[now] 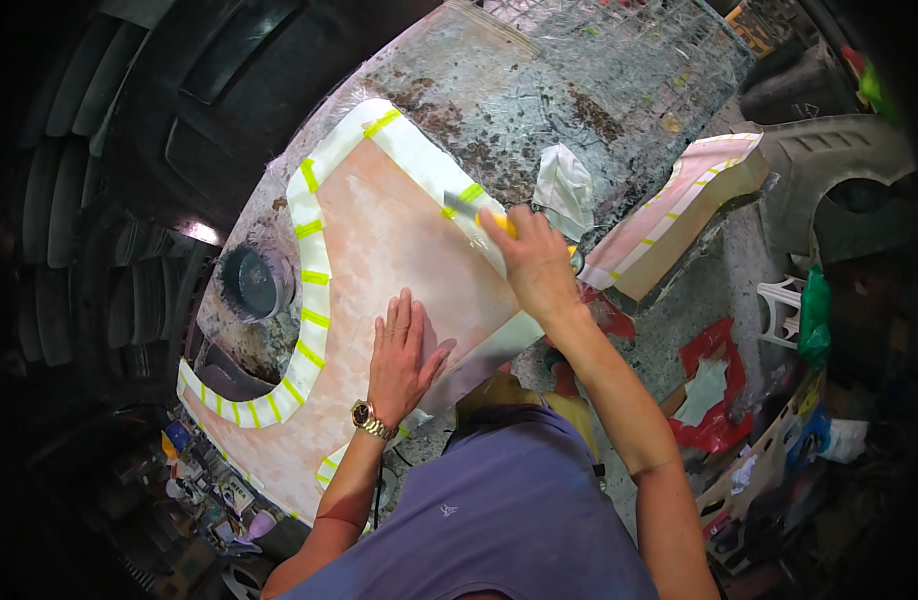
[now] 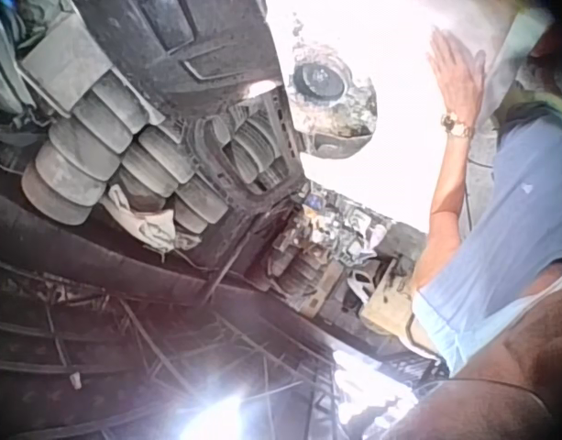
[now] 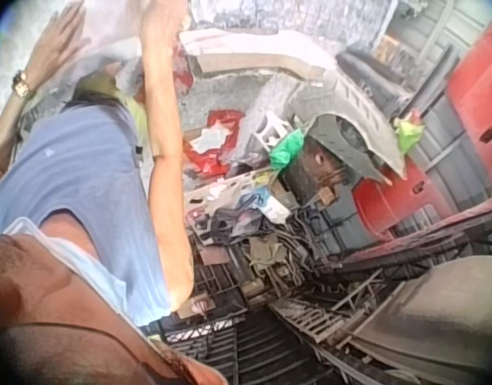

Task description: The person applies a filler substance to a car bumper using a cloth, smoothing it over the surface. Later, the person uses a utility knife to cut and remove masking tape from a car hood.

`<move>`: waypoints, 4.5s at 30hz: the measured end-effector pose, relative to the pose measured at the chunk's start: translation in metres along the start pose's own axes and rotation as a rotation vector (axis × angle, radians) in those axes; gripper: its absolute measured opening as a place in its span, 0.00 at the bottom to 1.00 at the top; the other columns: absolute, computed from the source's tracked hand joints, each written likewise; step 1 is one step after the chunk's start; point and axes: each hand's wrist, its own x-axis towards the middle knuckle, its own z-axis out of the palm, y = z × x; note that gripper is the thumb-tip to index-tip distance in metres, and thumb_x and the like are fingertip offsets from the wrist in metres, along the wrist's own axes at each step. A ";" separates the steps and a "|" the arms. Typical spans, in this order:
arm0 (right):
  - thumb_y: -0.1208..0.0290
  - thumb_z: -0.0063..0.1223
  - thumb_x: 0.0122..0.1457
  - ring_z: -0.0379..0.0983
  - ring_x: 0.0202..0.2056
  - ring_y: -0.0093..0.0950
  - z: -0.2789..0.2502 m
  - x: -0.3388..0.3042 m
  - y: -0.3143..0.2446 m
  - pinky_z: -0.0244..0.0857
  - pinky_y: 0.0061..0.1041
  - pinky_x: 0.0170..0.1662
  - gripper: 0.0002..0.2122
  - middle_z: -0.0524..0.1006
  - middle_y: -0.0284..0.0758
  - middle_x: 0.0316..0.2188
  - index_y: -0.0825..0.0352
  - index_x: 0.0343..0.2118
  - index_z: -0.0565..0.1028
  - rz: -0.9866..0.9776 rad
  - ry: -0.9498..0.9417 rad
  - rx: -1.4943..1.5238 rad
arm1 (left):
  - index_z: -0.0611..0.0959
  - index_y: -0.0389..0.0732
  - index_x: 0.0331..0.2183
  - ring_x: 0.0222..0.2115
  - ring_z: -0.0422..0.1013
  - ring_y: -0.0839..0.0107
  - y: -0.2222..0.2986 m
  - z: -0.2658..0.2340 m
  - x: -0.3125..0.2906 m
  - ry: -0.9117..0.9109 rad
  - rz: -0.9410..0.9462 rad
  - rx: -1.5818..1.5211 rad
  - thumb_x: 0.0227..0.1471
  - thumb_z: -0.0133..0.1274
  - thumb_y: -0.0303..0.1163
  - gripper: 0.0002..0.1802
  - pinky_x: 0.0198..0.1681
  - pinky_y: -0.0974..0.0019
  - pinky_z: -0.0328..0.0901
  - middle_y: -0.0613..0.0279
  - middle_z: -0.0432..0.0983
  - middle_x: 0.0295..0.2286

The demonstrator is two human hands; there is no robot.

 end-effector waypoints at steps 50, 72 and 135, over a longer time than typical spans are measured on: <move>0.73 0.37 0.63 0.69 0.20 0.16 -0.073 -0.247 0.077 0.63 0.13 0.20 0.17 0.74 0.32 0.32 0.64 0.54 0.65 0.489 -0.122 1.100 | 0.57 0.28 0.55 0.59 0.44 0.50 0.052 0.085 -0.021 0.339 -0.128 0.034 0.53 0.39 0.56 0.42 0.61 0.51 0.41 0.42 0.45 0.58; 0.70 0.47 0.59 0.69 0.23 0.18 0.019 -0.374 0.099 0.65 0.17 0.27 0.15 0.70 0.27 0.24 0.68 0.47 0.67 0.410 -0.604 1.243 | 0.78 0.35 0.36 0.35 0.71 0.60 0.031 0.370 -0.470 -0.046 -1.419 -0.874 0.54 0.42 0.51 0.26 0.39 0.57 0.64 0.49 0.74 0.33; 0.68 0.50 0.51 0.70 0.36 0.37 0.115 -0.092 -0.336 0.63 0.35 0.41 0.11 0.71 0.38 0.31 0.63 0.38 0.75 -1.234 -0.797 0.402 | 0.78 0.35 0.37 0.37 0.70 0.61 -0.078 0.038 -0.364 1.008 -0.778 -0.306 0.48 0.53 0.27 0.12 0.40 0.66 0.64 0.55 0.73 0.35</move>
